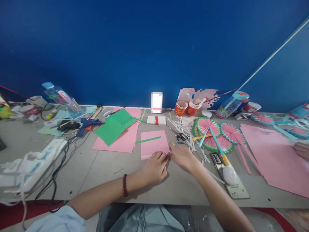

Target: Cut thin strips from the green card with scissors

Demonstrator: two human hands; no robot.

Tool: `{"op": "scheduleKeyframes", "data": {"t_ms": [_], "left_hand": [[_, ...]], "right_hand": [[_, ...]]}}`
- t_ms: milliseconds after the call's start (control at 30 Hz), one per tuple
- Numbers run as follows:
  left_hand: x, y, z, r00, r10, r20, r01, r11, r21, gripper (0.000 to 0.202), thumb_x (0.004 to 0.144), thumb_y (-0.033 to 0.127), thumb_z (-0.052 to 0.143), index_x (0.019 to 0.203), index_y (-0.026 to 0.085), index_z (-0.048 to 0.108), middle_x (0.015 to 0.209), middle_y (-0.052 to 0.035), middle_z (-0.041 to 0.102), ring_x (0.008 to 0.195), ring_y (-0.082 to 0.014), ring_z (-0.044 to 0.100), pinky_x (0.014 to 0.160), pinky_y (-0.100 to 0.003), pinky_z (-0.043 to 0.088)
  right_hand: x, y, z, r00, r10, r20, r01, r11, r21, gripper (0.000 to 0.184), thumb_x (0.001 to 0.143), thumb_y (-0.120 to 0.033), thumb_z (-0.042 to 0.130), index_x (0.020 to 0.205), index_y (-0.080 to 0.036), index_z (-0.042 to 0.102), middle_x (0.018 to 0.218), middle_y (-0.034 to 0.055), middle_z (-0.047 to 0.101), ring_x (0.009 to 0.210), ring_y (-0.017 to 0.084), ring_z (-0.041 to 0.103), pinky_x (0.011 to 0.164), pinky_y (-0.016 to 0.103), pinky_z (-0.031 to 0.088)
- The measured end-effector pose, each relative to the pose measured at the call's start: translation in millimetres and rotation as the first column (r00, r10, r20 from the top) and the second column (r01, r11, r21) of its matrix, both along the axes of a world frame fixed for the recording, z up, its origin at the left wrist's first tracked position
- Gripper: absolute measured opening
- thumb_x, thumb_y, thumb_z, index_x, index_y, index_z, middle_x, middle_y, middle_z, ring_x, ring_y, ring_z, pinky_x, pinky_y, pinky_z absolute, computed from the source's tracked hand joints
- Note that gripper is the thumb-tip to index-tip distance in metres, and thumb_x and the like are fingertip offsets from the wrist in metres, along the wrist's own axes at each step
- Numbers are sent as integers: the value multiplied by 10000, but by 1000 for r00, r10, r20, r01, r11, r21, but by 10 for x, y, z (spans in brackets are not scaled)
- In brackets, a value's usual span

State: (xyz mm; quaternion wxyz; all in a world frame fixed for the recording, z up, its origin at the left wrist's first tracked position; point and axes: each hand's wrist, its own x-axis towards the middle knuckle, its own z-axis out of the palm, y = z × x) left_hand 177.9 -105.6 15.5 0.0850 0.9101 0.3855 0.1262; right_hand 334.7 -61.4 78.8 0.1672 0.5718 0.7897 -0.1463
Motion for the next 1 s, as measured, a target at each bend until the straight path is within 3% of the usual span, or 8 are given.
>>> {"op": "scheduleKeyframes", "data": {"t_ms": [500,700,1000], "left_hand": [[30,17,-21,999,4,-53,-2,999,46,451,802,303,470,1195,85,494,1026,-108,540,958,-252,458,879,-384,404],[23,46,-43,1000,-18,-24,20,997,72,517,785,319,468,1235,65,470,1215,-149,512,1157,-279,401,1006,-383,328],[-4,62,-21,1000,-23,-2,23,1000,21,510,772,322,476,1233,103,474,1223,-126,519,1152,-256,414,1017,-364,339]], "right_hand": [[-32,-59,-51,1000,-22,17,21,998,63,225,900,-174,384,1097,-145,489,929,138,694,860,244,668,626,281,341],[-1,-88,-108,1000,-5,14,3,992,127,208,891,-188,395,1052,-180,527,908,105,704,821,238,676,579,274,314],[28,-133,-226,999,-43,0,43,983,177,193,926,-236,368,1041,-190,515,879,86,706,774,228,680,551,270,307]]}}
